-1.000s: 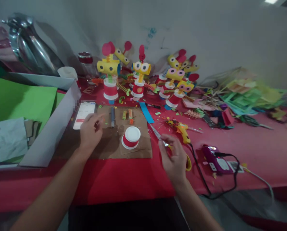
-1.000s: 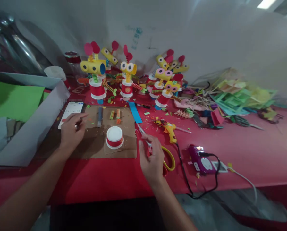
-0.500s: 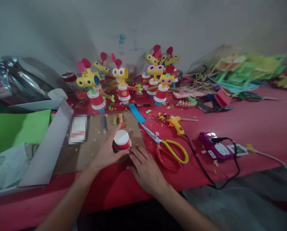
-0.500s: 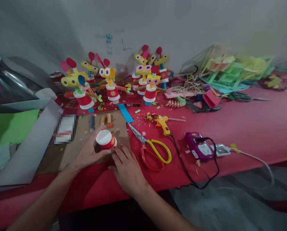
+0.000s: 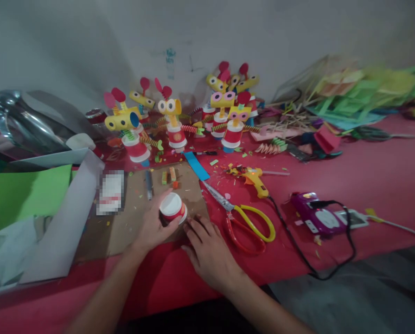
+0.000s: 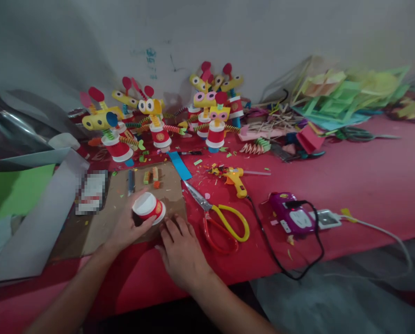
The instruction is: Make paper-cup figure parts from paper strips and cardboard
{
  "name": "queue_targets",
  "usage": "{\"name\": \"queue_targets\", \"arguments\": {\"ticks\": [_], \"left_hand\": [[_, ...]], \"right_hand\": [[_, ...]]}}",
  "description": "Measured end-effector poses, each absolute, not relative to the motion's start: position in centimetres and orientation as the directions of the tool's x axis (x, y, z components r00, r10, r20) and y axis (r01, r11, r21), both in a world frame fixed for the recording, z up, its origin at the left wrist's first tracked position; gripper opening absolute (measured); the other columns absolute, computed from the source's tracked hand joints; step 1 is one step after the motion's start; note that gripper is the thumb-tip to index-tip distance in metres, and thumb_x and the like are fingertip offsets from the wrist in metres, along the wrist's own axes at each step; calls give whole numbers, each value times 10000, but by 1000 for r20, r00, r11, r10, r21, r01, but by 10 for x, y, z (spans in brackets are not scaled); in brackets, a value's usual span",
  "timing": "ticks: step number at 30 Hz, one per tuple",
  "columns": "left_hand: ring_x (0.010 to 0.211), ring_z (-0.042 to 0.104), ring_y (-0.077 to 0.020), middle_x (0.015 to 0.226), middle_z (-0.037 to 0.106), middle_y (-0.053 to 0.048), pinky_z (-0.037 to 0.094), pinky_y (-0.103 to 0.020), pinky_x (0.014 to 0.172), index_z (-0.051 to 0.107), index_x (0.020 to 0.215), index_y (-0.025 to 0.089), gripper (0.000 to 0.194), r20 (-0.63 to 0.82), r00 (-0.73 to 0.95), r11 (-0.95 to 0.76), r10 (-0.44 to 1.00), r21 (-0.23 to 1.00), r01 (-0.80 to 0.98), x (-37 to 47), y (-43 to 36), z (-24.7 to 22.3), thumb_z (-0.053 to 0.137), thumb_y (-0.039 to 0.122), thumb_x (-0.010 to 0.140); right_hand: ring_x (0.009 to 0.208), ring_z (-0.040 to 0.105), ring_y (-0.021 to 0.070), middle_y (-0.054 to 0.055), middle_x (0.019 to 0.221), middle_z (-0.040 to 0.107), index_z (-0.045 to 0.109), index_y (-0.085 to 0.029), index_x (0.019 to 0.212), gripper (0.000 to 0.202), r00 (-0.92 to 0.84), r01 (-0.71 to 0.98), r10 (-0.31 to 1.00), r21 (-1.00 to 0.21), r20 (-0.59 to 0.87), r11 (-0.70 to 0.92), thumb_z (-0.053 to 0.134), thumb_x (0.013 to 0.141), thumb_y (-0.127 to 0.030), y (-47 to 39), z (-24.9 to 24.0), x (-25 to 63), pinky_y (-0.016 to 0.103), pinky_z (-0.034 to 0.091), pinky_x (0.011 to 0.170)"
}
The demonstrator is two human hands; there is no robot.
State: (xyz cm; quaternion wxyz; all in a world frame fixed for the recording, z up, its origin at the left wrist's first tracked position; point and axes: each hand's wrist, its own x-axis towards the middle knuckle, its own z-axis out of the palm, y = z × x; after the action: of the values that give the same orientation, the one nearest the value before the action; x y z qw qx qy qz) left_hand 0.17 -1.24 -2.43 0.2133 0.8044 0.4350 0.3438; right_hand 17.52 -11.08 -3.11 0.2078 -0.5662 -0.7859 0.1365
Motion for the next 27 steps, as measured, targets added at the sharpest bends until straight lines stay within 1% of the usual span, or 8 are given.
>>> {"name": "queue_targets", "arguments": {"ticks": [3,6,11,16,21,22,24,27], "left_hand": [[1213,523,-278,1327,525,-118,438,-479,1018,380,1360,227,633,383,356,-523,852,616,589,1,-11,-31,629,320,787],[1128,573,-292,1220,581,-112,479,-487,955,428,1292,218,578,467,347,-574,813,545,611,1,-9,-35,639,342,769],[1051,605,-281,1156,592,-111,509,-461,894,451,1214,220,469,516,379,-628,768,492,603,-1,-8,-39,612,340,790],[1145,565,-310,1246,554,-148,477,-482,949,341,1349,208,628,516,345,-600,784,486,635,-1,-12,-43,613,348,801],[1271,457,-346,1384,464,-166,382,-530,1051,196,1448,208,840,518,373,-621,770,473,625,-2,-20,-30,661,406,776],[1252,473,-338,1391,454,-164,377,-529,1056,175,1456,207,858,538,349,-623,767,496,605,-4,-21,-26,658,418,780],[1176,527,-299,1360,465,-149,407,-504,1037,174,1454,213,783,588,178,-565,789,580,587,-11,-20,-22,606,400,829],[1052,578,-256,1191,543,-93,497,-443,928,402,1334,249,468,555,-115,-358,824,668,652,-26,-12,-23,515,349,891]], "right_hand": [[1340,364,304,100,1425,496,499,-156,1353,448,-276,833,949,-455,154,316,425,956,-351,-112,-32,175,524,397,1052],[1344,360,299,94,1427,491,480,-166,1362,456,-274,833,948,-453,162,318,443,948,-355,-112,-32,175,528,400,1054],[1290,426,267,92,1363,541,524,-179,1305,401,-240,812,935,-474,261,340,503,921,-294,-115,-30,176,478,423,1056],[1136,547,204,70,1145,666,615,-190,1159,284,-165,742,874,-527,457,415,499,903,-146,-115,-17,187,395,475,1004],[967,603,202,62,1008,700,642,-205,1050,250,-117,736,827,-511,550,444,500,882,-86,-109,-7,198,400,513,884],[954,605,203,63,1006,699,639,-207,1052,251,-117,745,822,-498,558,444,500,882,-86,-108,-7,199,404,512,875],[946,608,202,63,999,698,636,-208,1049,249,-122,765,812,-467,571,443,500,882,-84,-109,-10,201,406,506,866],[917,616,197,53,964,702,645,-211,1019,232,-135,788,814,-436,565,434,508,878,-88,-107,-10,210,388,497,849]]}}
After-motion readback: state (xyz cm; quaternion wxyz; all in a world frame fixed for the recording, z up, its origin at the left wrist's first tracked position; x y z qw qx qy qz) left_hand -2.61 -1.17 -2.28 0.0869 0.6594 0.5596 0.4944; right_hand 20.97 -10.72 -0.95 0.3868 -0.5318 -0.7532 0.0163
